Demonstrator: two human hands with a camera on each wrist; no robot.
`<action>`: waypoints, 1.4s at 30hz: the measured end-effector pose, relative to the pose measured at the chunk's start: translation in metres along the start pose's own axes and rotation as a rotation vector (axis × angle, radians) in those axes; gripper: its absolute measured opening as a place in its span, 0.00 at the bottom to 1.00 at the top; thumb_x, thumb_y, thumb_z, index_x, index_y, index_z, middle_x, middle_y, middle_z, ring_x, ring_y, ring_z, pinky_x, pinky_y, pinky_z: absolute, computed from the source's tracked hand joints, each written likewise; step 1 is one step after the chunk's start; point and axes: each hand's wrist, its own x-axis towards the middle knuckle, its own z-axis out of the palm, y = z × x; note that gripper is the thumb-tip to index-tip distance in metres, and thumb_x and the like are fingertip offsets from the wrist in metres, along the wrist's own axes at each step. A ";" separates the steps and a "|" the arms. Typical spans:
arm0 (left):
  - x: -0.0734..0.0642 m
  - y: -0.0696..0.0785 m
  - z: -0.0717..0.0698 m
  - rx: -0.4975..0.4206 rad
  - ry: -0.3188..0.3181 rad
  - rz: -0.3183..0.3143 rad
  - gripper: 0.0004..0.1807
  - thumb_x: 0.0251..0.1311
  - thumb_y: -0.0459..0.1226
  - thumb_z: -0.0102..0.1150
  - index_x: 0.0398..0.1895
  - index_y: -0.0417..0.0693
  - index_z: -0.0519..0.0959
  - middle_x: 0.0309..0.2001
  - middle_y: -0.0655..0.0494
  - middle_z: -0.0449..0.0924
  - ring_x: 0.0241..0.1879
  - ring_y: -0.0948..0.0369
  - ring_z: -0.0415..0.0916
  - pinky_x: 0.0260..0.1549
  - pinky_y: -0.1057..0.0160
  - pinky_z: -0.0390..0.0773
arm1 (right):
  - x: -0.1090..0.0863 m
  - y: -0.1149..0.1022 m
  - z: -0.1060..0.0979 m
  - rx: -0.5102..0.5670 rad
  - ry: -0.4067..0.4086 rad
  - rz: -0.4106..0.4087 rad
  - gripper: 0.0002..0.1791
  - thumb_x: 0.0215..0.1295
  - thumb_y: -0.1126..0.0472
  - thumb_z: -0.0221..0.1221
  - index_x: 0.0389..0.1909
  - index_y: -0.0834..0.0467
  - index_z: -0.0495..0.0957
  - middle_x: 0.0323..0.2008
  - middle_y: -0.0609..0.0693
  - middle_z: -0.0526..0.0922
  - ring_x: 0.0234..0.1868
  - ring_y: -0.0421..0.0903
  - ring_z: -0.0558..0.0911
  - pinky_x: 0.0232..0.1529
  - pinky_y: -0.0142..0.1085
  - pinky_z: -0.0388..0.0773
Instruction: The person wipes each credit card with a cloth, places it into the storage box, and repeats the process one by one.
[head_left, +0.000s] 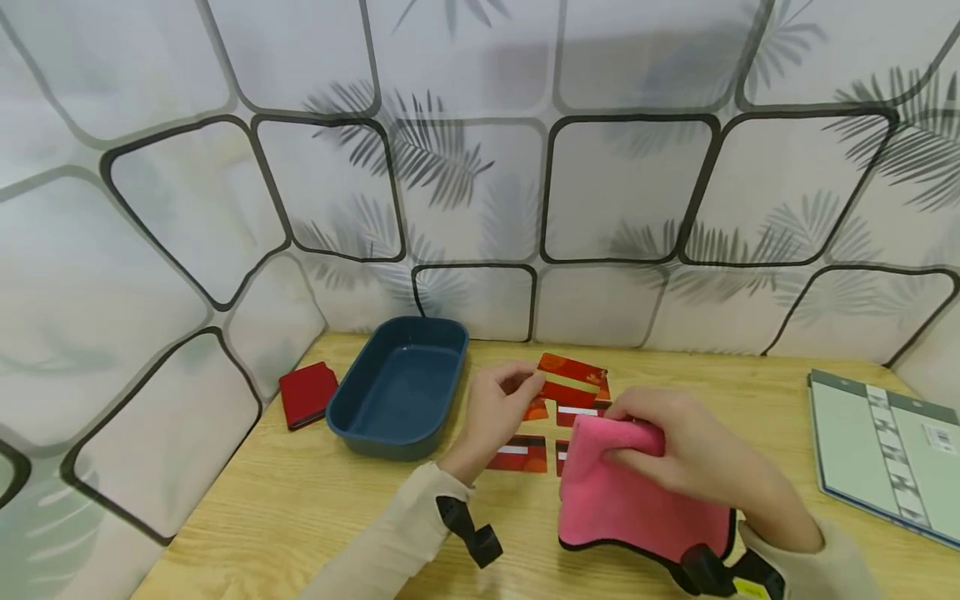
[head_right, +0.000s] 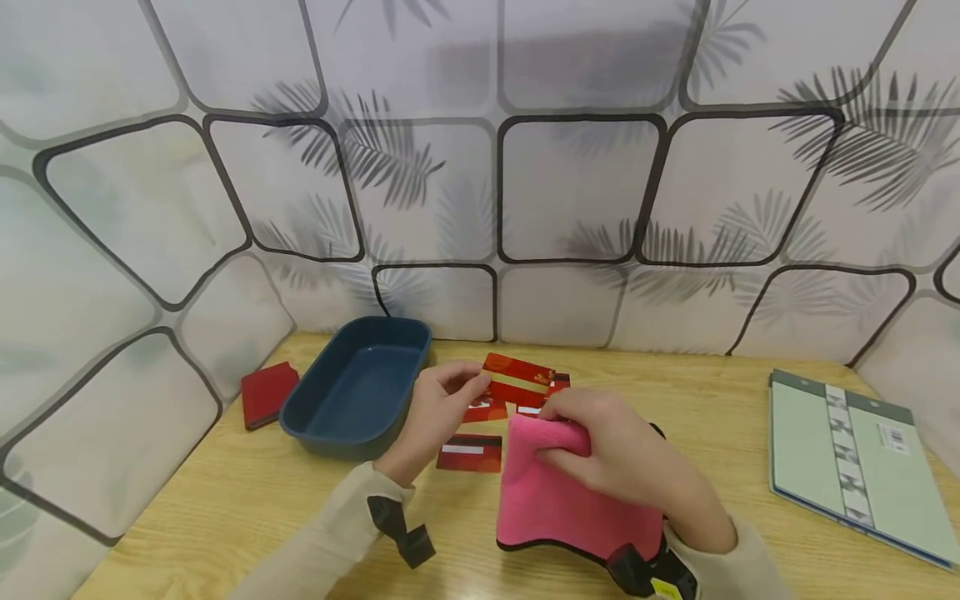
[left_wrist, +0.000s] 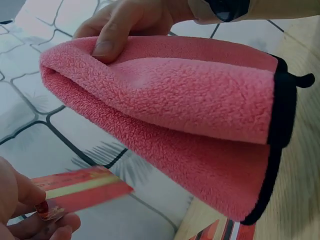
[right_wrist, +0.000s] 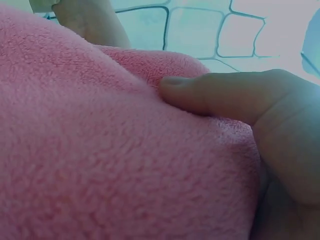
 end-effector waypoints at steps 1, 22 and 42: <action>0.000 0.000 0.001 -0.028 -0.005 -0.008 0.09 0.61 0.31 0.60 0.42 0.36 0.83 0.33 0.41 0.84 0.29 0.54 0.81 0.30 0.68 0.81 | 0.001 -0.001 0.001 0.012 0.002 0.004 0.15 0.50 0.61 0.72 0.33 0.43 0.76 0.26 0.32 0.74 0.26 0.30 0.69 0.26 0.24 0.68; -0.016 0.011 0.010 -0.065 -0.332 0.004 0.09 0.66 0.25 0.50 0.47 0.34 0.74 0.42 0.37 0.84 0.36 0.48 0.84 0.35 0.62 0.84 | 0.009 0.004 0.030 -0.302 0.238 0.055 0.20 0.40 0.58 0.76 0.33 0.54 0.77 0.27 0.42 0.79 0.24 0.34 0.73 0.24 0.29 0.71; -0.017 0.018 0.007 0.054 -0.273 0.035 0.08 0.67 0.25 0.47 0.46 0.36 0.74 0.37 0.41 0.83 0.27 0.64 0.78 0.25 0.72 0.75 | 0.015 0.012 0.047 -0.355 0.435 -0.109 0.21 0.69 0.41 0.48 0.35 0.52 0.79 0.34 0.51 0.75 0.17 0.37 0.68 0.16 0.27 0.65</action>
